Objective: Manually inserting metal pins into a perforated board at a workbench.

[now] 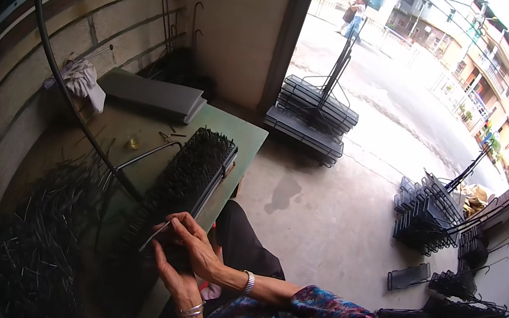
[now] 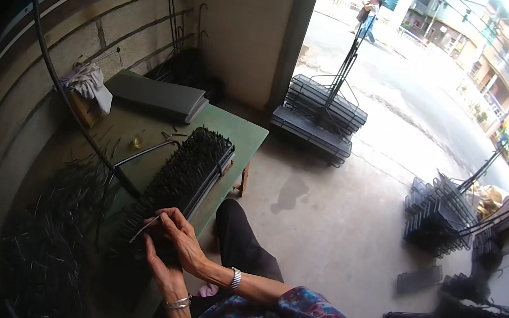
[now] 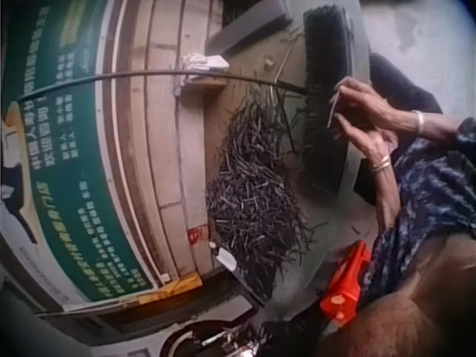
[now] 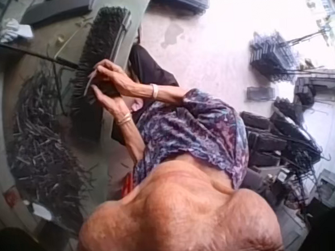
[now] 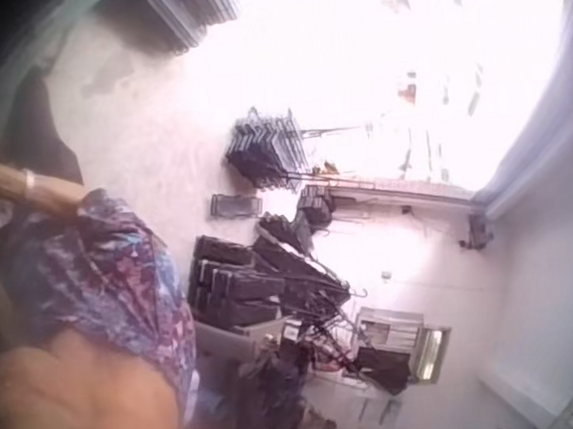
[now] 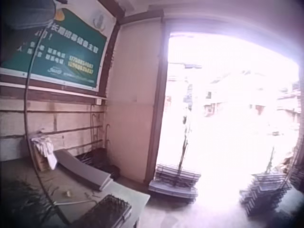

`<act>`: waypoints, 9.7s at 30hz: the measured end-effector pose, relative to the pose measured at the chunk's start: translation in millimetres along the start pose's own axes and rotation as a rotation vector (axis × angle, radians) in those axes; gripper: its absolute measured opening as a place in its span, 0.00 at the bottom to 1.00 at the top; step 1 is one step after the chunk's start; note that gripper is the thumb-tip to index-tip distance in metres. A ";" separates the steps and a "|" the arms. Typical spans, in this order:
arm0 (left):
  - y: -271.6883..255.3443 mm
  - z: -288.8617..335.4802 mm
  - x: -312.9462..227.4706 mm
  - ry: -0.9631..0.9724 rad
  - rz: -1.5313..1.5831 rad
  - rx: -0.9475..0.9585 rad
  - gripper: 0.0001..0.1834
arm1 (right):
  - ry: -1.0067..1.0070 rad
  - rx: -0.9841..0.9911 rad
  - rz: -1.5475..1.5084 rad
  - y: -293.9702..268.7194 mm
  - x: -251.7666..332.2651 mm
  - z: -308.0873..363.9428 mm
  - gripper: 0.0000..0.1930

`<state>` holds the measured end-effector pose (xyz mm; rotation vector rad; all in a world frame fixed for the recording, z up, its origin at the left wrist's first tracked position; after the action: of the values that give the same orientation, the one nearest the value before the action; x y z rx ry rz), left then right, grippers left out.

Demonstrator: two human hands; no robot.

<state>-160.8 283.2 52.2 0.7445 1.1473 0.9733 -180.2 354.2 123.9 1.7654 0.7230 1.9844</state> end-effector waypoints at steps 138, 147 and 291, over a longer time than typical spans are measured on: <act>-21.4 49.7 -6.1 -0.116 -0.419 -0.273 0.13 | 0.286 0.404 0.942 -24.1 -0.3 -22.2 0.10; -51.3 35.5 -0.1 -0.088 -0.295 -0.304 0.16 | -0.409 0.112 1.117 -13.2 57.9 -53.9 0.07; -53.3 35.8 -0.6 -0.125 -0.228 -0.298 0.14 | -0.724 0.251 1.674 -3.0 40.8 -93.4 0.06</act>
<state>-113.6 260.7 15.0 0.4190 0.9291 0.8676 -278.3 369.5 147.3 3.4409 -1.2031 1.4587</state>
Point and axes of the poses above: each hand's wrist, its own z-axis away from the middle knuckle, its own y-axis out of the palm, x = y × z, the point moved 8 cm from there along -z, towards the middle knuckle, and after that the axes turned 1 degree about y, right-handed, at the moved point
